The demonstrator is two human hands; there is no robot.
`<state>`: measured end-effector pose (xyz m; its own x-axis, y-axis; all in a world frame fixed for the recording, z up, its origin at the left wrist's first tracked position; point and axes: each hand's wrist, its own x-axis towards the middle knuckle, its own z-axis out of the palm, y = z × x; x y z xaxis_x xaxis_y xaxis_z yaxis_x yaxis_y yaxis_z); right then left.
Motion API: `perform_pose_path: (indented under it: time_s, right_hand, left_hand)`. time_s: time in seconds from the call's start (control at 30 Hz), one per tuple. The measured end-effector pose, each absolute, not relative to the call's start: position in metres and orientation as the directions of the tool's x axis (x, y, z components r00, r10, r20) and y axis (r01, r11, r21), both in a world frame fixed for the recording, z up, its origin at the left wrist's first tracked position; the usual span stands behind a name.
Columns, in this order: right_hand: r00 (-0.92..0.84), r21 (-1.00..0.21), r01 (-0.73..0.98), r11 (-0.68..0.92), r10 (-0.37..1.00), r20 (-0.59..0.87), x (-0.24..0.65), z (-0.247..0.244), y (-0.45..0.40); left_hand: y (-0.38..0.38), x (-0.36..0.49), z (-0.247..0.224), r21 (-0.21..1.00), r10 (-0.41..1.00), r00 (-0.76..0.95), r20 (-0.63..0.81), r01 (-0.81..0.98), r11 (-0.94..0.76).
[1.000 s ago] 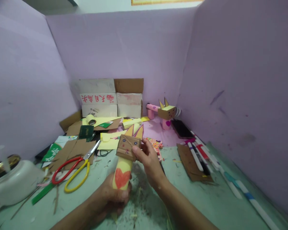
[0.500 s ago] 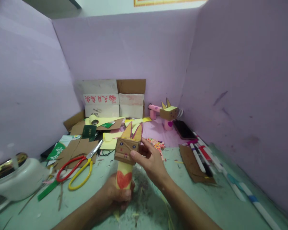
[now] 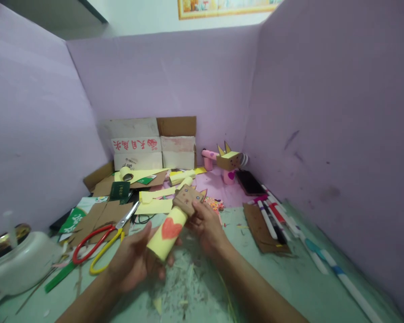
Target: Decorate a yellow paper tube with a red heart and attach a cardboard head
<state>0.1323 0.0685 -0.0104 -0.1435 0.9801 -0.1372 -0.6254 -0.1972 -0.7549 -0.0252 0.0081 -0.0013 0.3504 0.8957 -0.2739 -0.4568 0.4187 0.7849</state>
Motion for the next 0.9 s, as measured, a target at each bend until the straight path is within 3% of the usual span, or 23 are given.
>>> perform_pose_path:
  time_s: [0.1, 0.2, 0.3, 0.4, 0.6, 0.7, 0.8, 0.9]
  right_hand:
    - [-0.186, -0.688, -0.657, -0.309, 0.951, -0.249, 0.133, -0.012, 0.073]
    - [-0.239, -0.611, -0.69, -0.389, 0.918, -0.315, 0.133, -0.01, 0.072]
    - [-0.334, -0.546, -0.681, -0.488, 0.87, -0.362, 0.131, -0.004, 0.066]
    - [-0.453, -0.472, -0.639, -0.607, 0.794, -0.407, 0.127, 0.001, 0.057]
    - [-0.617, -0.379, -0.558, -0.738, 0.674, -0.406, 0.116, -0.004, 0.044]
    - [-0.636, -0.386, -0.547, -0.743, 0.668, -0.386, 0.112, -0.007, 0.04]
    - [-0.692, -0.459, -0.482, -0.746, 0.646, -0.323, 0.114, -0.004, 0.035]
    - [-0.782, -0.677, -0.263, -0.687, 0.563, -0.268, 0.128, 0.006, 0.033]
  left_hand:
    - [0.012, -0.031, 0.006, 0.787, 0.878, 0.395, -0.27, -0.435, 0.437]
    - [0.015, -0.035, -0.002, 0.906, 0.967, 0.159, -0.201, -0.344, 0.245]
    - [0.018, -0.037, -0.014, 0.991, 0.978, -0.162, 0.13, -0.011, -0.133]
    - [0.02, -0.035, -0.018, 0.936, 0.937, -0.159, 0.312, 0.222, -0.274]
    - [0.024, -0.028, -0.009, 0.965, 0.959, -0.136, 0.251, 0.114, -0.236]
    - [0.024, -0.03, -0.008, 0.948, 0.957, -0.08, 0.279, 0.182, -0.261]
    - [0.024, -0.038, -0.007, 0.945, 0.952, -0.064, 0.299, 0.157, -0.286]
    - [0.026, -0.05, 0.001, 0.955, 0.952, -0.083, 0.296, -0.007, -0.297]
